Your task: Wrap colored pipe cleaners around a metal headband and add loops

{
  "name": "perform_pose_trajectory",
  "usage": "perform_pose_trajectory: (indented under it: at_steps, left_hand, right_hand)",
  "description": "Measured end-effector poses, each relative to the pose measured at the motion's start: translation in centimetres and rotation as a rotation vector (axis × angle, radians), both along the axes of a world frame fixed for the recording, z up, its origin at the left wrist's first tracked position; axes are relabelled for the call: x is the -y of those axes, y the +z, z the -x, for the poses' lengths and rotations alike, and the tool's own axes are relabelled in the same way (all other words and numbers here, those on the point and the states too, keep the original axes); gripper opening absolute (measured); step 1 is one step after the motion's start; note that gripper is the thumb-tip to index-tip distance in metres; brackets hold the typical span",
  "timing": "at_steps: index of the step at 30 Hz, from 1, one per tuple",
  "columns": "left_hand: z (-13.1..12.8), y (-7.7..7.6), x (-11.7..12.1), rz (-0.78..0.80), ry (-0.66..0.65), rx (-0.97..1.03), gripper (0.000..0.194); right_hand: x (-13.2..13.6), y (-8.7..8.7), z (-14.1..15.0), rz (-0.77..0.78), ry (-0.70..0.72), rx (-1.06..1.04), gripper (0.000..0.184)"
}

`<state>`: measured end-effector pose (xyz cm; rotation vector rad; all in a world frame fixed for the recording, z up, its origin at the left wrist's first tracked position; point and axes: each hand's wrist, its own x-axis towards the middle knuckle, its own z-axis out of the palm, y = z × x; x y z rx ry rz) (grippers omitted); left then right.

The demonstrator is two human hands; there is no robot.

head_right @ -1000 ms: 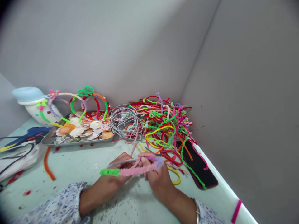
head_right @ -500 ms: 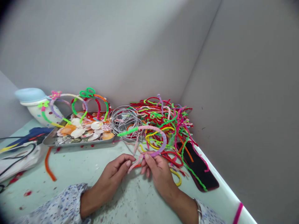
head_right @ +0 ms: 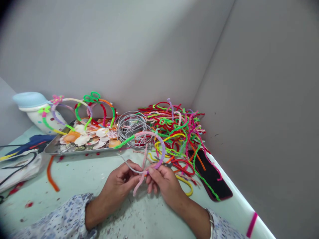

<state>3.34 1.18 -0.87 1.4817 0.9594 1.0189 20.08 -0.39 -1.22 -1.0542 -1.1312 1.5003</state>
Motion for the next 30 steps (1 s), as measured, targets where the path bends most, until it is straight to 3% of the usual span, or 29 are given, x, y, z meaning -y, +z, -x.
perform_pose_trajectory:
  at_steps: [8,19,30]
  left_hand:
    - [-0.1,0.3,0.1,0.020,-0.002,0.111,0.019]
    - [-0.6,1.1,0.3,0.123,-0.111,0.324,0.015]
    - [-0.6,1.2,0.2,0.203,-0.119,0.329,0.018]
  right_hand:
    - [0.0,-0.4,-0.1,-0.011,0.044,-0.023,0.035]
    - [0.2,-0.5,-0.3,-0.055,0.042,0.043,0.031]
    - [0.3,-0.7,-0.2,-0.077,0.018,0.112,0.029]
